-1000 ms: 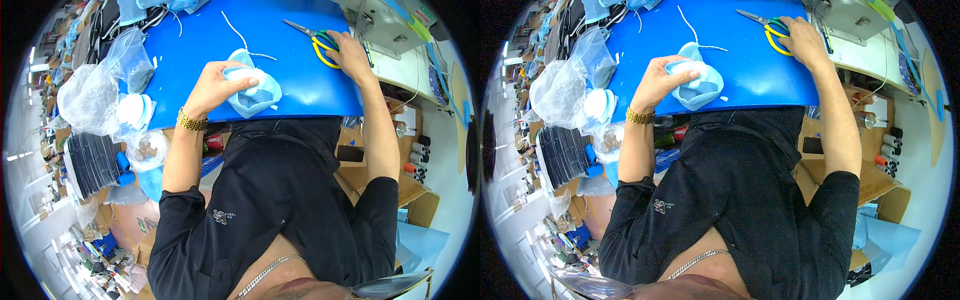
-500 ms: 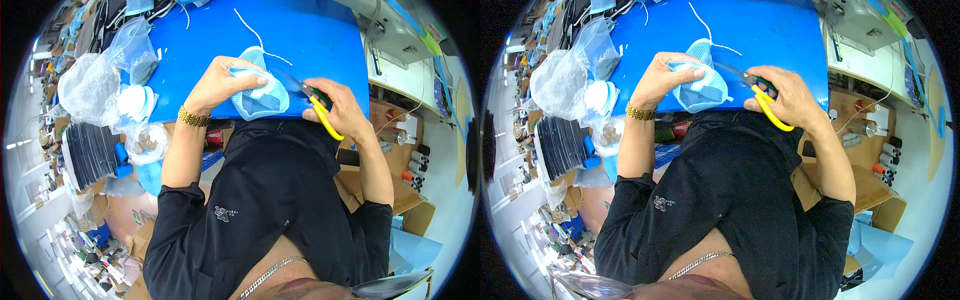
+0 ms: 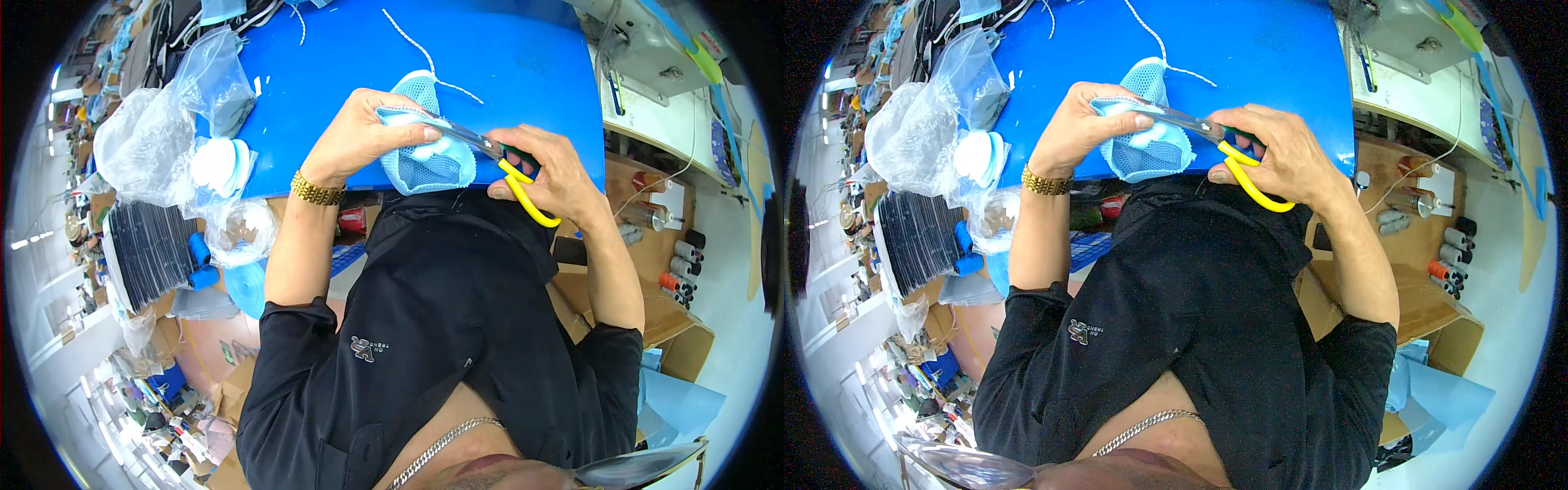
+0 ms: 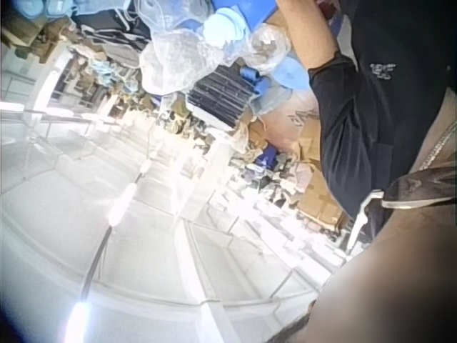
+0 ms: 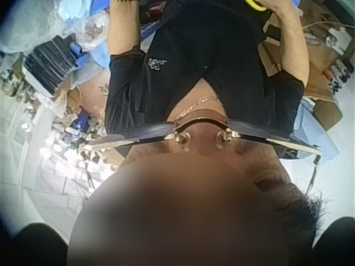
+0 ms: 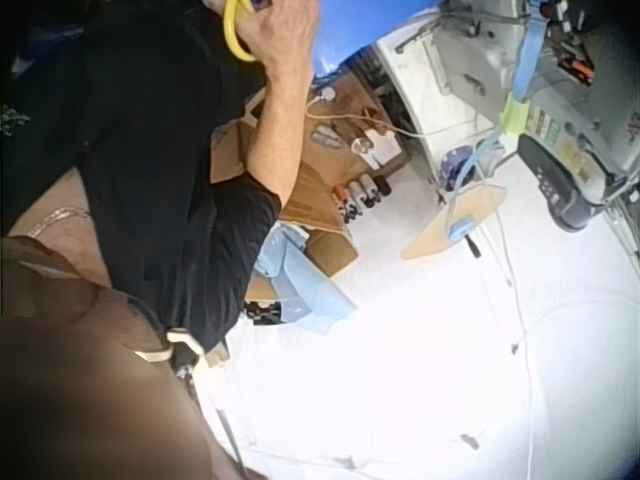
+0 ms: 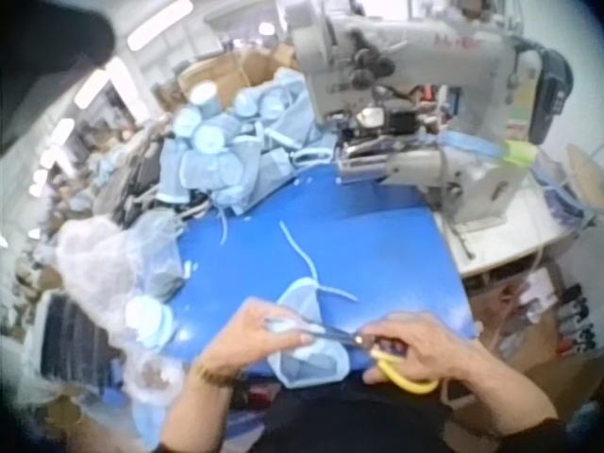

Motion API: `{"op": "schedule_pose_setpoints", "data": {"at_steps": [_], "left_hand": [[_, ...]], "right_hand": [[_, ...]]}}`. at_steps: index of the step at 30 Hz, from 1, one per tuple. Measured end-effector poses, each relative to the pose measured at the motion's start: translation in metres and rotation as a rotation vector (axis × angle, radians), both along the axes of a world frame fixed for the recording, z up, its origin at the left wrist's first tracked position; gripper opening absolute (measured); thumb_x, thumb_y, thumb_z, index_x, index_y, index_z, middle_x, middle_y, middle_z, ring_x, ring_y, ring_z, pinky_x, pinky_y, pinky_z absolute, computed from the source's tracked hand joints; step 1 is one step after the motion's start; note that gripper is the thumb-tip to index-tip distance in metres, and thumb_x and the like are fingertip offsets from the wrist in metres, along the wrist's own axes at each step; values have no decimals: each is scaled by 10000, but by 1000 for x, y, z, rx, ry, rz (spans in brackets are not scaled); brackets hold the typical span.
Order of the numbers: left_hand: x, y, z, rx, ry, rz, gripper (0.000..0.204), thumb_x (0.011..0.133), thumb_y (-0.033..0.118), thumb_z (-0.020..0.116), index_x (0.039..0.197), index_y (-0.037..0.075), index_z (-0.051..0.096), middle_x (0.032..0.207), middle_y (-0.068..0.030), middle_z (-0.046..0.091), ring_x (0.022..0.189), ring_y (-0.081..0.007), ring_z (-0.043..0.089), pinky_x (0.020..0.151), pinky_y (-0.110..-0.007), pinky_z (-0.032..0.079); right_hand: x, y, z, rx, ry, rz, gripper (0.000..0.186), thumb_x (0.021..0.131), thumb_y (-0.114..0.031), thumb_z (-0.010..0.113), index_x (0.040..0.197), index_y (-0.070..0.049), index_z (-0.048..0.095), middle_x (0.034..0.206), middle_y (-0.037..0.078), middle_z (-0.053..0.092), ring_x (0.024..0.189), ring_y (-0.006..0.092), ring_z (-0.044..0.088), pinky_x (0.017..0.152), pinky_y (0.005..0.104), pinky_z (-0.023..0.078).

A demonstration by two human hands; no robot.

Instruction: Assembling and sewing light blue mesh components using a sewing machine and scissors in a workshop.

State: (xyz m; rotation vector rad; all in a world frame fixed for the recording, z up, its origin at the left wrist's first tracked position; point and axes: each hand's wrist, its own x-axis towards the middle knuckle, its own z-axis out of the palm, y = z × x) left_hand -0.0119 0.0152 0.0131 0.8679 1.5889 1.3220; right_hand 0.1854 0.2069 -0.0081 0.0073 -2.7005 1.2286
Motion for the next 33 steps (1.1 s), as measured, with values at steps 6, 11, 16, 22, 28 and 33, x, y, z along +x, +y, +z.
{"op": "schedule_pose_setpoints", "data": {"at_steps": [6,11,16,22,28,33], "left_hand": [[2,2,3,-17,8,-8,168,782,123,794,894,7,749,776,-42,701,710,-70,615,630,-206,474],[1,2,1,-32,27,-17,181,780,141,799,892,8,750,781,-46,702,711,-76,618,633,-208,477],[0,4,-1,-13,15,-38,203,776,152,804,900,7,735,797,-39,700,718,-75,621,636,-211,482],[-1,3,-2,-25,18,-46,201,782,148,797,906,2,736,812,-43,704,723,-80,624,644,-215,487],[-2,-1,-2,11,196,67,190,783,135,790,905,-3,741,821,-51,713,747,-102,642,675,-235,506],[0,12,4,389,1146,615,132,766,90,770,868,29,714,765,-93,658,692,-205,633,639,-278,494]], "right_hand": [[1,2,-8,-47,65,12,545,673,-337,853,1108,-74,656,969,81,688,680,200,626,605,301,522],[5,1,-8,-45,63,13,541,666,-317,855,1107,-69,660,964,91,698,657,199,623,602,300,524],[7,2,-17,-7,136,1,535,661,-311,853,1101,-70,667,913,92,702,598,193,596,572,299,500],[8,1,-15,-38,82,-10,538,657,-304,859,1101,-68,670,875,96,699,587,200,589,557,308,485],[10,-4,-18,-97,58,-200,464,714,-263,844,1081,-42,668,783,75,673,628,168,601,561,301,476],[-2,-19,-13,-959,-42,-303,495,792,-153,793,1212,-39,557,809,15,622,651,91,575,566,239,480]]}}
